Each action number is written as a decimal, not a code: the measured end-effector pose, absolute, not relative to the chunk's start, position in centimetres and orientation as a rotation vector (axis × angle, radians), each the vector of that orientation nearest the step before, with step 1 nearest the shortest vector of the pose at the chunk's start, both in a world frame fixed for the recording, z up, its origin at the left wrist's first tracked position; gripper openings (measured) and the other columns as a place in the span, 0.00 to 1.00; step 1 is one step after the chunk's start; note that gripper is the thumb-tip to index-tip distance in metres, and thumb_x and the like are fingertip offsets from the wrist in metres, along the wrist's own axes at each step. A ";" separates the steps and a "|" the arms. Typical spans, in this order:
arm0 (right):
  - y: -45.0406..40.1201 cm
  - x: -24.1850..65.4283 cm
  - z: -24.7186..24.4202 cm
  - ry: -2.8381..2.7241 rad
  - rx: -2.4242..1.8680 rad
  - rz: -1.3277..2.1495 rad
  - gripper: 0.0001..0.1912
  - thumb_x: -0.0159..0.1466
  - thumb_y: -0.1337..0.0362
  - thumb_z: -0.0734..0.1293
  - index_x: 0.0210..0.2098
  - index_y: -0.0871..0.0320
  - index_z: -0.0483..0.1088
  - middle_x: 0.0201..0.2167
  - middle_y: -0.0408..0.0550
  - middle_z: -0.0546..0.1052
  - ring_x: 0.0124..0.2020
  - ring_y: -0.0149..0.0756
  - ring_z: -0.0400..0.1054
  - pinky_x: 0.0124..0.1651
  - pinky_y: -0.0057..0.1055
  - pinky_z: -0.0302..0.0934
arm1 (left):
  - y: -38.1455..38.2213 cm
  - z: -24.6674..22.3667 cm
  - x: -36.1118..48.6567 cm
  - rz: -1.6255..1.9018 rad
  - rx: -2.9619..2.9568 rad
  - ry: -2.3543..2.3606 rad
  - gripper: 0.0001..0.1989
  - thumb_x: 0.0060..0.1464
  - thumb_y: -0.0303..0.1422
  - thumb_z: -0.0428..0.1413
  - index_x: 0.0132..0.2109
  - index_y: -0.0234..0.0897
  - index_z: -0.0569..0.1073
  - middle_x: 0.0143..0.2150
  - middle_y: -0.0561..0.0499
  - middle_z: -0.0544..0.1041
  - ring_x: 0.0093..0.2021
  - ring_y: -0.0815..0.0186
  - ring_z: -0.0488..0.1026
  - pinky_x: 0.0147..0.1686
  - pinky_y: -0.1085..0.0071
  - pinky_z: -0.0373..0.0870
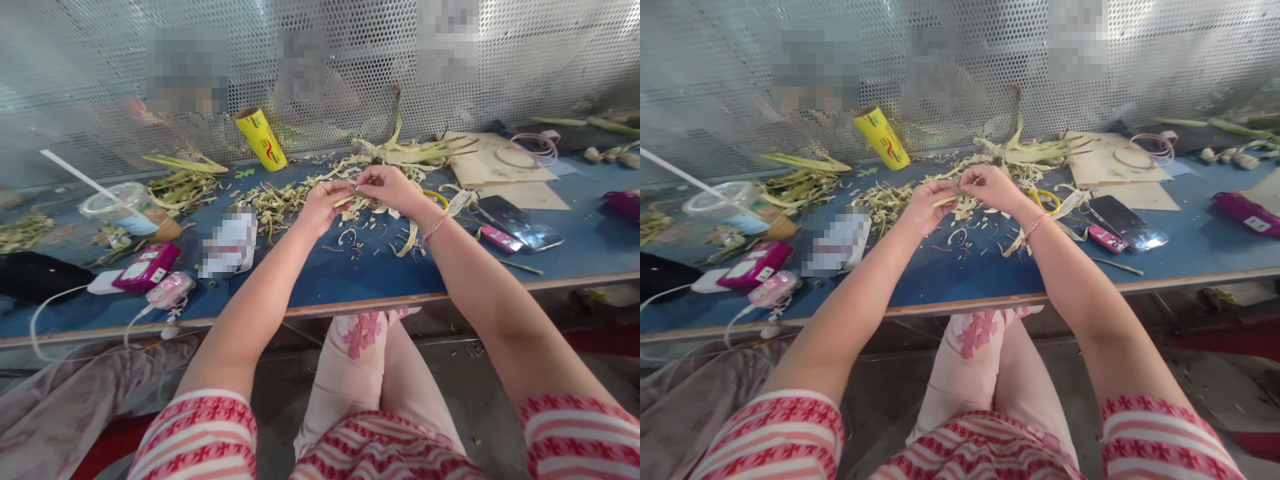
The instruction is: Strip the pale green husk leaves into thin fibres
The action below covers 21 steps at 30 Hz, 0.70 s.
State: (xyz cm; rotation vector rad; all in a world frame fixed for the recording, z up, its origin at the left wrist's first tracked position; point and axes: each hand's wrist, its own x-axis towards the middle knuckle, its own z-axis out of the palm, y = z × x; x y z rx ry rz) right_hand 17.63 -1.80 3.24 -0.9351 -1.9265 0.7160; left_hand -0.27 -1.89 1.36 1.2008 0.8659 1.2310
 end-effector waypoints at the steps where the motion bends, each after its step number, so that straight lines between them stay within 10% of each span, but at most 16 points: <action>1: -1.7 17.5 3.1 -1.945 -0.949 0.660 0.05 0.61 0.63 0.68 0.34 0.59 0.72 0.29 0.45 0.73 0.30 0.30 0.65 0.36 0.31 0.63 | -1.9 1.3 -0.3 1.238 1.217 0.871 0.07 0.46 0.26 0.65 0.33 0.36 0.76 0.30 0.55 0.78 0.31 0.74 0.76 0.41 0.70 0.75; 21: -1.1 17.8 2.8 -2.028 -1.104 0.561 0.09 0.57 0.61 0.70 0.30 0.62 0.79 0.22 0.45 0.74 0.26 0.31 0.66 0.35 0.32 0.60 | -2.6 1.2 -0.1 1.357 1.652 0.967 0.07 0.41 0.26 0.66 0.30 0.36 0.76 0.30 0.52 0.80 0.33 0.69 0.77 0.44 0.68 0.73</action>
